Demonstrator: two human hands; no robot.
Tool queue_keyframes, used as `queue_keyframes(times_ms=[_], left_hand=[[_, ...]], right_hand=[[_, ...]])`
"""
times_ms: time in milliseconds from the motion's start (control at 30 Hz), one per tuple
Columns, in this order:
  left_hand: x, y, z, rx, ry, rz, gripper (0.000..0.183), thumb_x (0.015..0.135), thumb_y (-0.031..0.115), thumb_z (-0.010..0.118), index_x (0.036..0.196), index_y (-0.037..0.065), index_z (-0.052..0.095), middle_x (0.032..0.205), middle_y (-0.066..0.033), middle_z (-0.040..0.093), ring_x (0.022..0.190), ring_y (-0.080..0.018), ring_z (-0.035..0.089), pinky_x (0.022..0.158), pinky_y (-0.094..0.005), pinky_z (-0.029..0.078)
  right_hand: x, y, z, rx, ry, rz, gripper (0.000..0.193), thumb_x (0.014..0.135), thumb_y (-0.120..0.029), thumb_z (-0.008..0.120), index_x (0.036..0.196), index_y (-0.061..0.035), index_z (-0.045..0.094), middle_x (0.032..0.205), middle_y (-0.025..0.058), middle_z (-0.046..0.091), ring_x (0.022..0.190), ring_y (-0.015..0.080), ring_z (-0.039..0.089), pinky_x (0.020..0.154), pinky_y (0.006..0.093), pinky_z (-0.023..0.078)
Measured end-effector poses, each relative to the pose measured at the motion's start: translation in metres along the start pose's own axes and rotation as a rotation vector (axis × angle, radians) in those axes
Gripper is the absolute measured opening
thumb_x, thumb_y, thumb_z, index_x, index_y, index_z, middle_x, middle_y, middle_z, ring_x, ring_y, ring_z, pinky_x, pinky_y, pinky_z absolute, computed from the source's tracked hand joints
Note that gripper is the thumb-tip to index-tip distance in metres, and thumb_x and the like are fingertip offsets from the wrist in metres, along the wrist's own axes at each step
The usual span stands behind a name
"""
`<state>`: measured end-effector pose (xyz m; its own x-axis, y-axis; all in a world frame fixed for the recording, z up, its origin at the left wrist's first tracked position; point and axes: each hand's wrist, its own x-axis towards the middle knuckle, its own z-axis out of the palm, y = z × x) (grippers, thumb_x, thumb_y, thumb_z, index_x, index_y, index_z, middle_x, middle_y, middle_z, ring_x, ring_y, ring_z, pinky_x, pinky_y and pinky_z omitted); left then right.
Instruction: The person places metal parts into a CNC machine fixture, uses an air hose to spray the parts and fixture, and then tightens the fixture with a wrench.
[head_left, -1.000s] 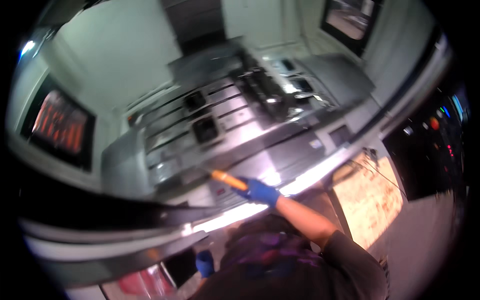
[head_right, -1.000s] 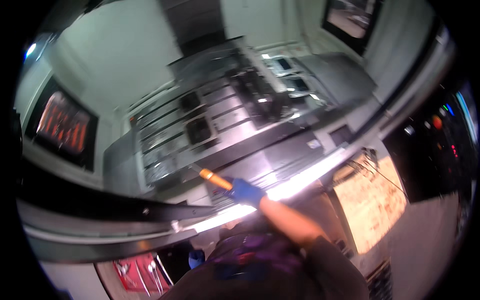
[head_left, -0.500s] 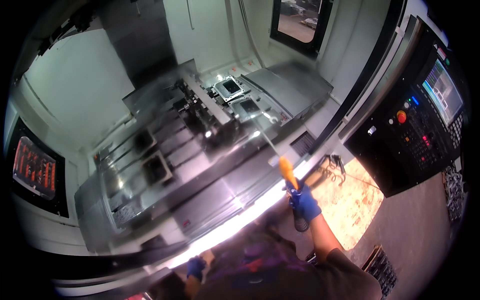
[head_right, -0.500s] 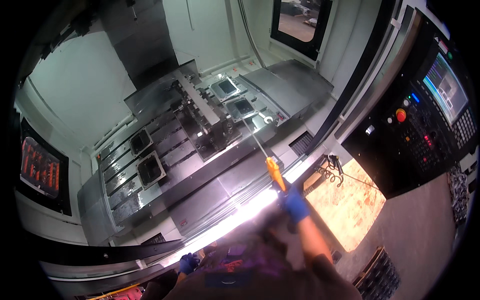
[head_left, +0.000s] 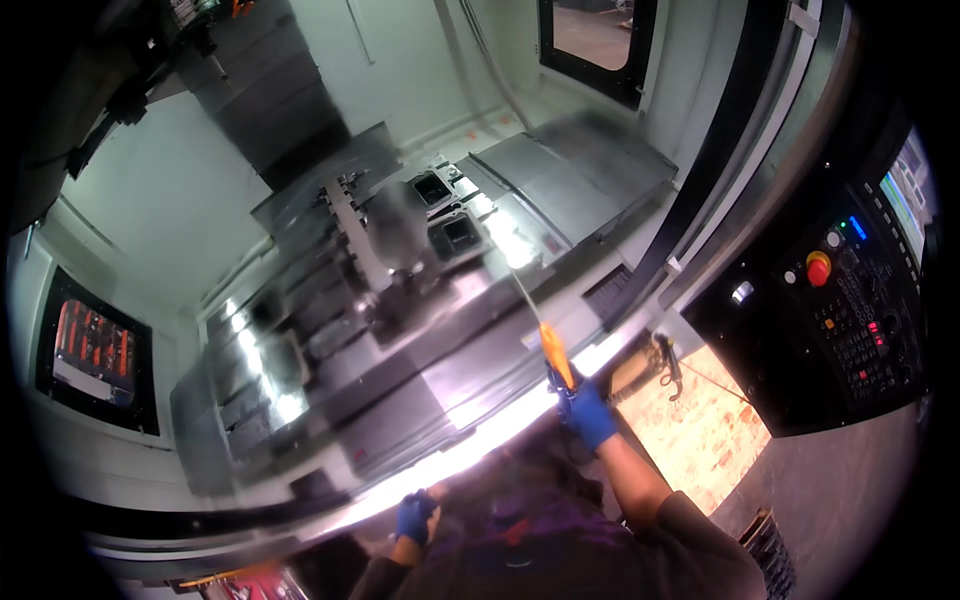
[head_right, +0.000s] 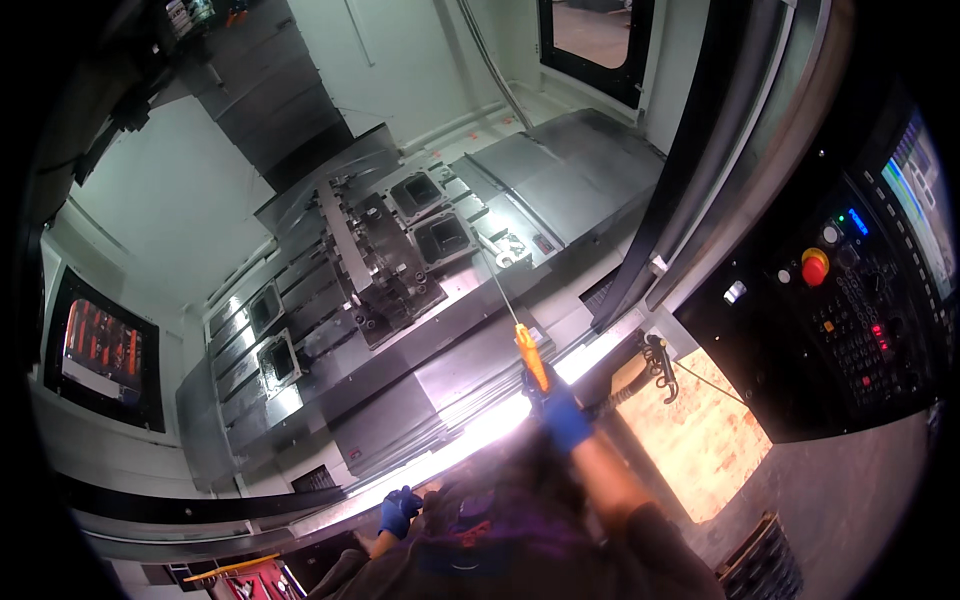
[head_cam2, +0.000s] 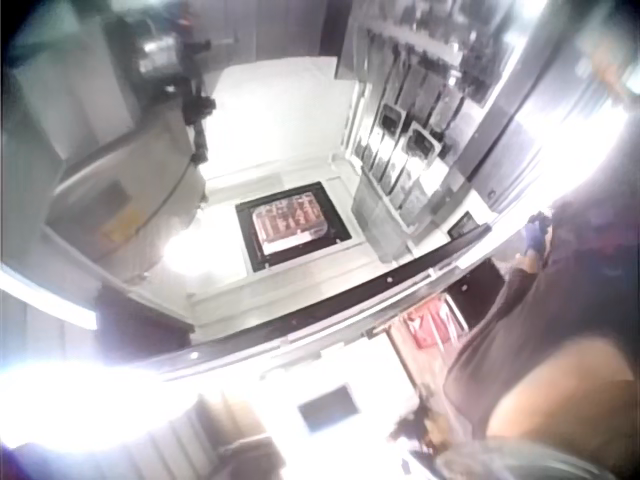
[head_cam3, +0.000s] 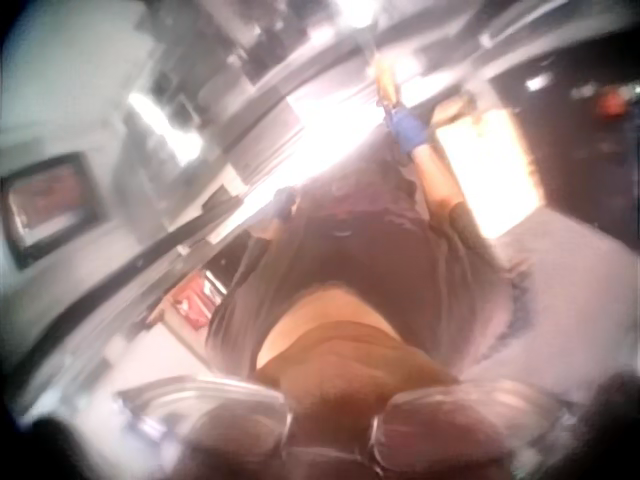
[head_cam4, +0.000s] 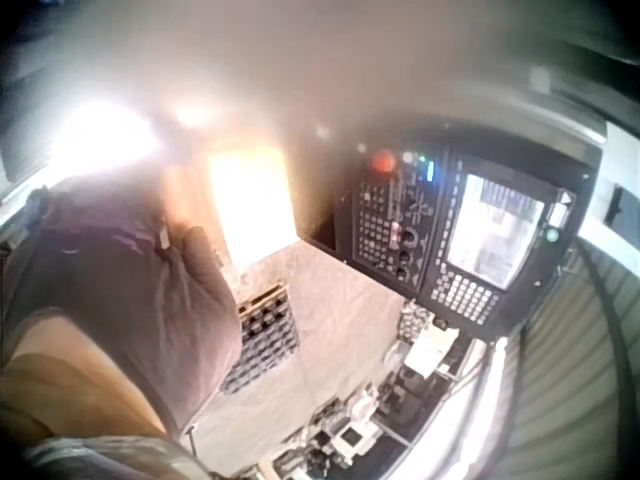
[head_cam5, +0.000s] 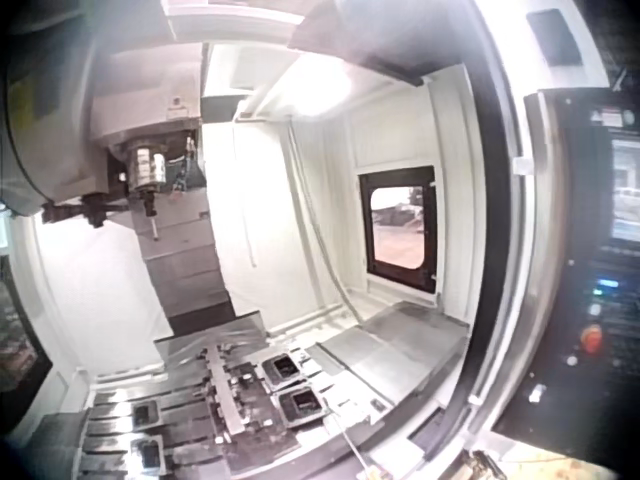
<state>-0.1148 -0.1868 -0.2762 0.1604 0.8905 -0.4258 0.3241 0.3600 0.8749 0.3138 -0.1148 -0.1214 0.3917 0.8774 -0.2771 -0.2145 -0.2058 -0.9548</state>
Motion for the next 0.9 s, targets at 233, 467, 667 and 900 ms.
queue_keyframes(times_ms=[233, 467, 667, 900], left_hand=[[-0.012, -0.068, -0.022, 0.187, 0.055, -0.035, 0.006, 0.081, 0.015, 0.061, 0.076, 0.011, 0.061, 0.072, -0.0078, 0.062, 0.060, -0.0197, 0.059, 0.052, -0.0343, 0.047], [0.014, -0.120, -0.068, 0.272, 0.045, -0.022, 0.018, 0.086, 0.029, 0.059, 0.081, 0.012, 0.060, 0.073, -0.0050, 0.063, 0.062, -0.0198, 0.062, 0.054, -0.0334, 0.046], [0.015, -0.037, -0.047, -0.504, 0.297, -0.470, 0.013, 0.089, 0.022, 0.056, 0.080, 0.013, 0.059, 0.070, -0.0003, 0.058, 0.063, -0.0132, 0.058, 0.053, -0.0259, 0.042], [0.056, -0.167, -0.047, -0.013, -0.008, -0.090, 0.016, 0.093, 0.021, 0.048, 0.088, 0.013, 0.060, 0.076, -0.0023, 0.061, 0.063, -0.0150, 0.059, 0.049, -0.0286, 0.043]], right_hand=[[0.016, -0.044, 0.035, -0.033, -0.089, 0.125, 0.026, 0.095, -0.028, 0.057, 0.113, -0.0102, 0.055, 0.071, -0.0028, 0.050, 0.051, 0.0063, 0.044, 0.043, 0.0240, 0.037], [0.058, -0.073, 0.093, 0.027, -0.148, 0.109, 0.024, 0.095, -0.034, 0.055, 0.104, -0.0119, 0.058, 0.062, -0.0064, 0.043, 0.044, 0.0050, 0.037, 0.040, 0.0221, 0.029], [0.065, -0.065, 0.102, 0.025, -0.099, 0.176, 0.028, 0.094, -0.039, 0.057, 0.092, -0.0109, 0.054, 0.062, -0.0039, 0.045, 0.049, 0.0064, 0.042, 0.042, 0.0245, 0.035], [0.055, -0.057, 0.106, 0.027, -0.140, 0.065, 0.022, 0.094, -0.031, 0.060, 0.098, -0.0106, 0.055, 0.064, -0.0049, 0.044, 0.049, 0.0059, 0.042, 0.044, 0.0233, 0.036]])
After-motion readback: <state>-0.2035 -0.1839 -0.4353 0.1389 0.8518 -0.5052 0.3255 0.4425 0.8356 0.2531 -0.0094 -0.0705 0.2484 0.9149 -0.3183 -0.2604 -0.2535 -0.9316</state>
